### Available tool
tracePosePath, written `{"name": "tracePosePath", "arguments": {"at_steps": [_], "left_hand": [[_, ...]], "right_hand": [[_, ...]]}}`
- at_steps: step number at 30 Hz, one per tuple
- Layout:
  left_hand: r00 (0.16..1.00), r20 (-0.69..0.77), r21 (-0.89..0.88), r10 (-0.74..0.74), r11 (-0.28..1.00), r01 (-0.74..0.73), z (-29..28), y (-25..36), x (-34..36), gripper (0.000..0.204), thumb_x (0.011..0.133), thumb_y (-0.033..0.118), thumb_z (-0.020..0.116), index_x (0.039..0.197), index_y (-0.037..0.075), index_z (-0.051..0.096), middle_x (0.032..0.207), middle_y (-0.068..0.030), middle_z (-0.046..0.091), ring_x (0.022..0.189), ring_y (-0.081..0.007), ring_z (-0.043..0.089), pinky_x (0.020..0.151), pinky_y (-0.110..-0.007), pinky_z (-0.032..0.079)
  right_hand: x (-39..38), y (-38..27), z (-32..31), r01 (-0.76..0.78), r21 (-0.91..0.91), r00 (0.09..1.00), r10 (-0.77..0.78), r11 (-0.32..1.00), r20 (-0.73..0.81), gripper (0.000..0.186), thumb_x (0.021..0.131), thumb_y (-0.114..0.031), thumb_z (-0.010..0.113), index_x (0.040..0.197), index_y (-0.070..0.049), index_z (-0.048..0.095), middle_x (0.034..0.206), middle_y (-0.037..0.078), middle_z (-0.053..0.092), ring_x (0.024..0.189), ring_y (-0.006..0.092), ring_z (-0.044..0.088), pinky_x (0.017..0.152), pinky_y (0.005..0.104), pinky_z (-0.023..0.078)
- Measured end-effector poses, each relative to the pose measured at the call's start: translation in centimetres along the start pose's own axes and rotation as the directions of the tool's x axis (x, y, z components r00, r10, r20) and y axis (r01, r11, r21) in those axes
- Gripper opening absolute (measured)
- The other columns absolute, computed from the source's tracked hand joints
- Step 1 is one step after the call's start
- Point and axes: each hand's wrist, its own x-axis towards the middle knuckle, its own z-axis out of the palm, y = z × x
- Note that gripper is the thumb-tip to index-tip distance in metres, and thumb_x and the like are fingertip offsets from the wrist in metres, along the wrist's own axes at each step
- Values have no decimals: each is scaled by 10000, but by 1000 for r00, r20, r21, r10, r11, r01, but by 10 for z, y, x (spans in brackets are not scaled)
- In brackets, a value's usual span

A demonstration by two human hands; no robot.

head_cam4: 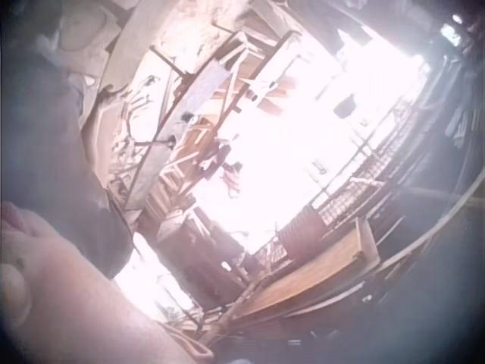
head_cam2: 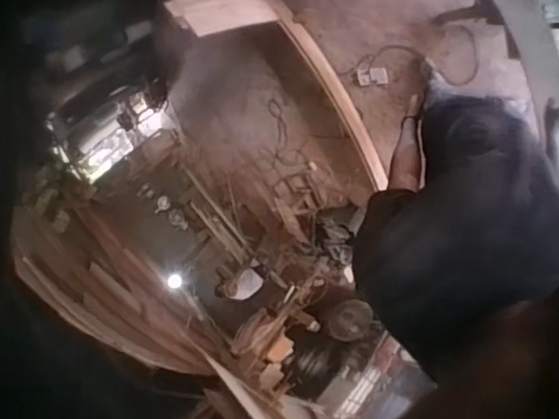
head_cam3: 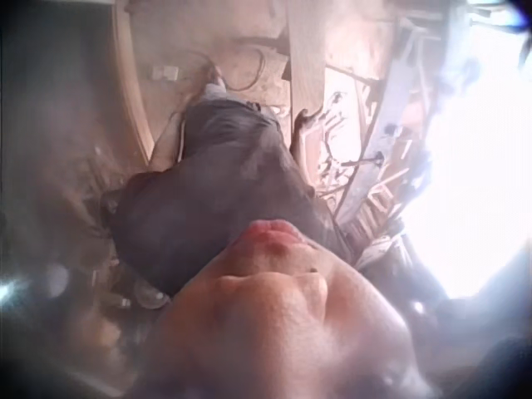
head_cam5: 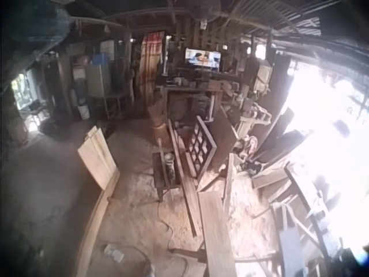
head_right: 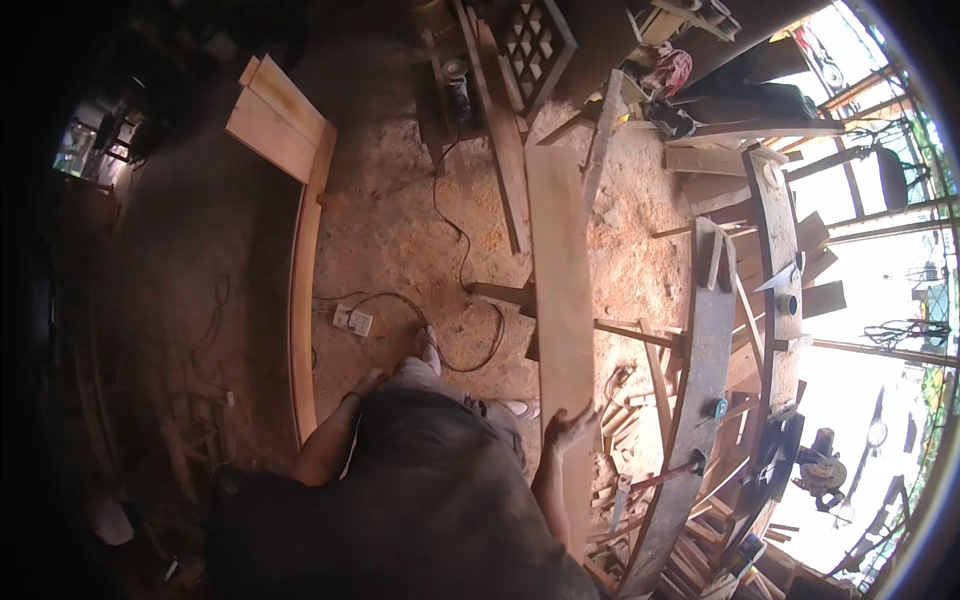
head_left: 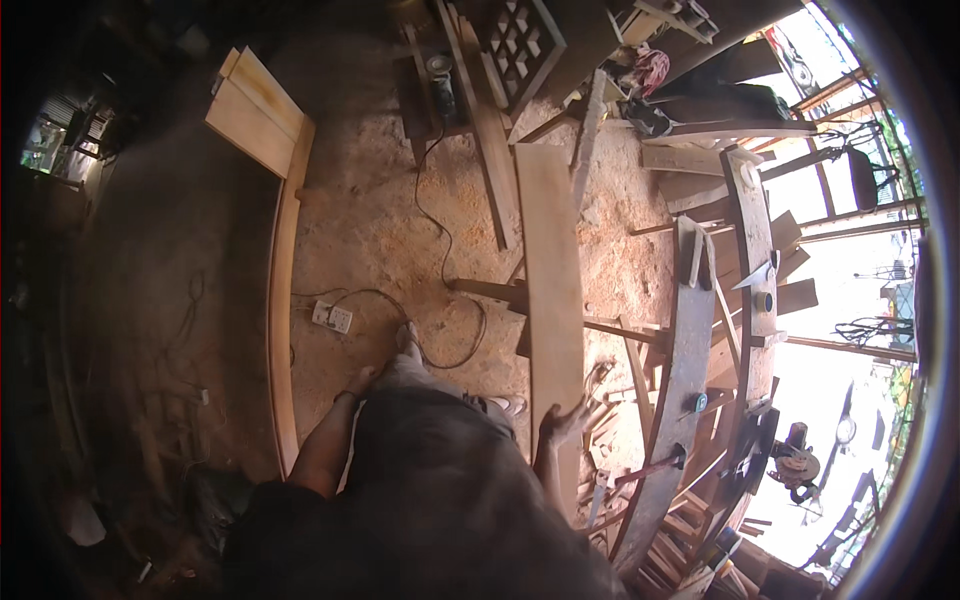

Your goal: Measuring, marking, and cutting wooden pieces in a workshop environment.

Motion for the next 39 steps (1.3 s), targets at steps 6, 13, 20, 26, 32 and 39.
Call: {"name": "tracePosePath", "arguments": {"at_steps": [6, 13, 20, 26, 32, 39], "left_hand": [[987, -34, -498, -157, 859, 119, -98, 75, -1, 215, 923, 227, 554, 1028, 47, 606, 881, -39, 615, 769, -129, 595, 708, -266, 478], [869, -144, -721, -473, 652, 235, -156, 30, -24, 199, 943, 248, 527, 1005, 67, 580, 867, -44, 604, 752, -131, 585, 668, -281, 486], [796, -10, -486, -605, 698, 526, -96, -51, -60, 236, 942, 240, 518, 1067, 58, 604, 910, -68, 637, 726, -165, 609, 619, -306, 493], [894, -97, -143, -438, 895, 423, -161, 30, -16, 254, 938, 240, 526, 1093, 52, 598, 937, -77, 642, 764, -169, 621, 647, -308, 500], [951, -196, 79, -241, 962, 260, -264, 127, 53, 275, 933, 240, 534, 1119, 46, 593, 964, -87, 648, 802, -174, 632, 676, -310, 507], [920, -141, -154, -367, 926, 345, -316, 261, 121, 289, 886, 142, 572, 1148, 20, 580, 1014, -123, 648, 922, -200, 631, 791, -311, 501]], "right_hand": [[2, -117, 54, 404, 225, 898, -431, 887, 87, 427, 743, -84, 565, 1165, -30, 537, 1212, 215, 513, 1178, 389, 464, 1006, 468, 379], [86, -211, 103, 498, 237, 798, -548, 834, 251, 239, 750, -85, 617, 984, -37, 628, 970, 182, 624, 936, 363, 597, 798, 422, 491], [149, -310, 180, 260, 273, 828, -360, 926, 431, 199, 768, -155, 599, 932, -55, 650, 932, 165, 662, 892, 350, 635, 773, 424, 511], [223, -388, 256, 266, 112, 766, -281, 957, 579, 247, 757, -178, 609, 969, -60, 653, 952, 179, 669, 917, 338, 638, 785, 428, 509], [320, -438, 347, 31, -97, 670, 51, 995, 740, 403, 760, -283, 639, 1116, -95, 637, 1105, 197, 646, 1075, 340, 601, 919, 422, 476], [401, -501, 398, -23, -69, 697, 66, 997, 714, 445, 749, -270, 659, 1155, -95, 613, 1152, 193, 622, 1122, 322, 574, 942, 411, 462]]}}
